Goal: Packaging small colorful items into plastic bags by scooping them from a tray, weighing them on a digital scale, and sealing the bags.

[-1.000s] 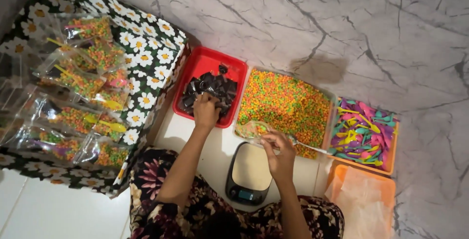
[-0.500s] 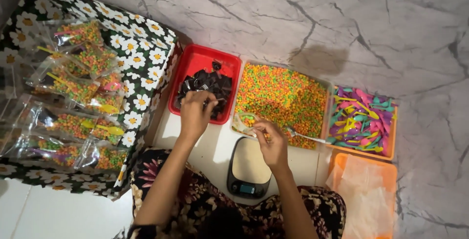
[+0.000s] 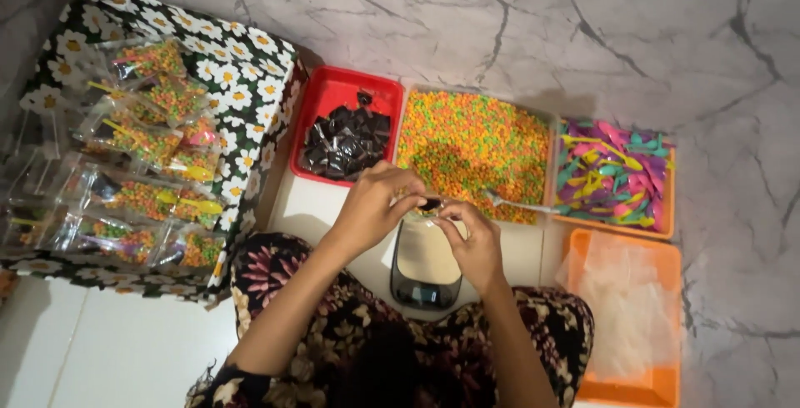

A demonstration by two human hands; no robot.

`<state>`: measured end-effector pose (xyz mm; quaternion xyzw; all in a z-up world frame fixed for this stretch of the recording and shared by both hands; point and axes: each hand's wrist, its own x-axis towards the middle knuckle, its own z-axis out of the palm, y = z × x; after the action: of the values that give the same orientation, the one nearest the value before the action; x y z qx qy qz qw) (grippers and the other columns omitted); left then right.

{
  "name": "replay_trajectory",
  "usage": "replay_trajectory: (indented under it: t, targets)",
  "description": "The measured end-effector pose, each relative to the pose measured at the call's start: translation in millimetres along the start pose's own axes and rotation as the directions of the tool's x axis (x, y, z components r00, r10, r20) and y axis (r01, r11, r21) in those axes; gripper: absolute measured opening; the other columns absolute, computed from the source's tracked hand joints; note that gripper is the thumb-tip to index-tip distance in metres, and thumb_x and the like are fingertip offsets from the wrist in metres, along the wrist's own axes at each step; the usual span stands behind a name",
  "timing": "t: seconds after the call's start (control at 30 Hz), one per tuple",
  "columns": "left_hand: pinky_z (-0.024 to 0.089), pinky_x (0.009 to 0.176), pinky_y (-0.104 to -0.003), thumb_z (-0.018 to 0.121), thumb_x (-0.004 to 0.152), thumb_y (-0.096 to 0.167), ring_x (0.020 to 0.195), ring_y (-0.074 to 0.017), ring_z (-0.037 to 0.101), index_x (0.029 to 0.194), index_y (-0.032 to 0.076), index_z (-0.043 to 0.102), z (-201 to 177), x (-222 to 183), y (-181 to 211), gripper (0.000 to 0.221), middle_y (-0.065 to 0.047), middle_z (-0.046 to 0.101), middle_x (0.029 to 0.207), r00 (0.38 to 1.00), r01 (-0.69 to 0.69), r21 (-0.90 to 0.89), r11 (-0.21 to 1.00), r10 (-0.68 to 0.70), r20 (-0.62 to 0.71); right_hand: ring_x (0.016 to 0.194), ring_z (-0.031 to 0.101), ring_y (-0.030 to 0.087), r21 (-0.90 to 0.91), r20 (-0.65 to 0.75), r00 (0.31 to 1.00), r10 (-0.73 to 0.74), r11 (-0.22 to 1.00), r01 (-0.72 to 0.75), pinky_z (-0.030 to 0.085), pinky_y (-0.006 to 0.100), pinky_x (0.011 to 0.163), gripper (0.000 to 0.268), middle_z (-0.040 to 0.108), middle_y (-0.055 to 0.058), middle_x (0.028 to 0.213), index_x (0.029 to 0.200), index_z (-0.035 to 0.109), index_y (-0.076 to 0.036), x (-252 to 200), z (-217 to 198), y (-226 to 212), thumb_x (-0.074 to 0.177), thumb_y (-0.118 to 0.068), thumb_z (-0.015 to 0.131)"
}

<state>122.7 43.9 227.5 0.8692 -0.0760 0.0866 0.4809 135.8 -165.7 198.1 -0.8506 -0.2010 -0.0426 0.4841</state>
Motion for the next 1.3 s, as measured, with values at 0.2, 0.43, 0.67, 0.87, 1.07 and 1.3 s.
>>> replay_trajectory:
  t: [0.2, 0.43, 0.67, 0.87, 1.07, 1.3]
  targets:
    - [0.048, 0.086, -0.038, 0.080, 0.082, 0.013, 0.098, -0.0252, 0.067, 0.088, 0.020, 0.074, 11.6, -16.9, 20.0, 0.011, 0.000, 0.076, 0.084, 0.997, -0.020, 0.179, 0.984, 0.005, 0.083, 0.092, 0.077, 0.034, 0.082, -0.009, 0.991, -0.132, 0.988, 0.132, 0.062, 0.043, 0.079, 0.012, 0.078, 0.012, 0.086, 0.086, 0.074, -0.008, -14.0, -28.9, -30.1, 0.084, 0.002, 0.080]
    - [0.047, 0.086, -0.041, 0.084, 0.074, 0.010, 0.106, -0.0293, 0.057, 0.083, 0.014, 0.079, 19.7, -35.6, 41.1, 0.011, -0.004, 0.066, 0.102, 0.998, -0.068, 0.313, 0.947, 0.060, 0.035, 0.095, 0.077, 0.034, 0.115, 0.004, 0.977, -0.212, 0.971, 0.210, 0.061, 0.044, 0.081, 0.012, 0.080, 0.011, 0.096, 0.087, 0.075, -0.009, -36.1, -40.6, -39.5, 0.085, 0.003, 0.077]
    - [0.051, 0.090, -0.048, 0.086, 0.074, 0.018, 0.106, -0.0340, 0.066, 0.093, 0.016, 0.068, 10.0, -40.4, 59.1, 0.026, -0.006, 0.069, 0.095, 0.955, 0.200, 0.114, 0.973, -0.220, 0.200, 0.087, 0.076, 0.034, 0.019, -0.024, 0.899, -0.437, 0.899, 0.437, 0.063, 0.042, 0.074, 0.011, 0.079, 0.012, 0.103, 0.086, 0.073, -0.009, -53.4, -47.6, -44.9, 0.090, 0.001, 0.073]
    - [0.054, 0.086, -0.048, 0.082, 0.079, 0.019, 0.097, -0.0328, 0.072, 0.108, 0.021, 0.061, 6.4, -39.5, 72.6, 0.036, -0.002, 0.073, 0.086, 0.893, 0.268, 0.163, 0.949, -0.309, 0.328, 0.085, 0.076, 0.033, 0.036, 0.000, 0.870, -0.492, 0.870, 0.492, 0.064, 0.041, 0.071, 0.010, 0.079, 0.012, 0.105, 0.086, 0.071, -0.007, -55.0, -56.8, -64.0, 0.091, 0.002, 0.071]
    - [0.055, 0.086, -0.046, 0.082, 0.078, 0.018, 0.096, -0.0334, 0.072, 0.109, 0.015, 0.066, 2.0, -42.7, 76.8, 0.035, -0.007, 0.074, 0.086, 0.904, 0.253, 0.032, 0.967, -0.249, 0.348, 0.086, 0.076, 0.034, 0.092, -0.014, 0.892, -0.452, 0.888, 0.451, 0.064, 0.041, 0.071, 0.009, 0.078, 0.014, 0.108, 0.088, 0.073, -0.006, -61.0, -62.8, -60.7, 0.090, 0.002, 0.071]
    - [0.051, 0.098, -0.053, 0.075, 0.091, 0.017, 0.107, -0.0424, 0.068, 0.122, 0.007, 0.072, 3.2, -55.9, 73.1, 0.033, -0.020, 0.077, 0.101, 0.957, 0.193, -0.310, 0.931, -0.110, 0.267, 0.089, 0.077, 0.034, 0.138, -0.062, 0.924, -0.378, 0.913, 0.383, 0.064, 0.042, 0.073, 0.009, 0.078, 0.015, 0.110, 0.089, 0.073, -0.006, -68.9, -65.6, -43.8, 0.090, 0.002, 0.071]
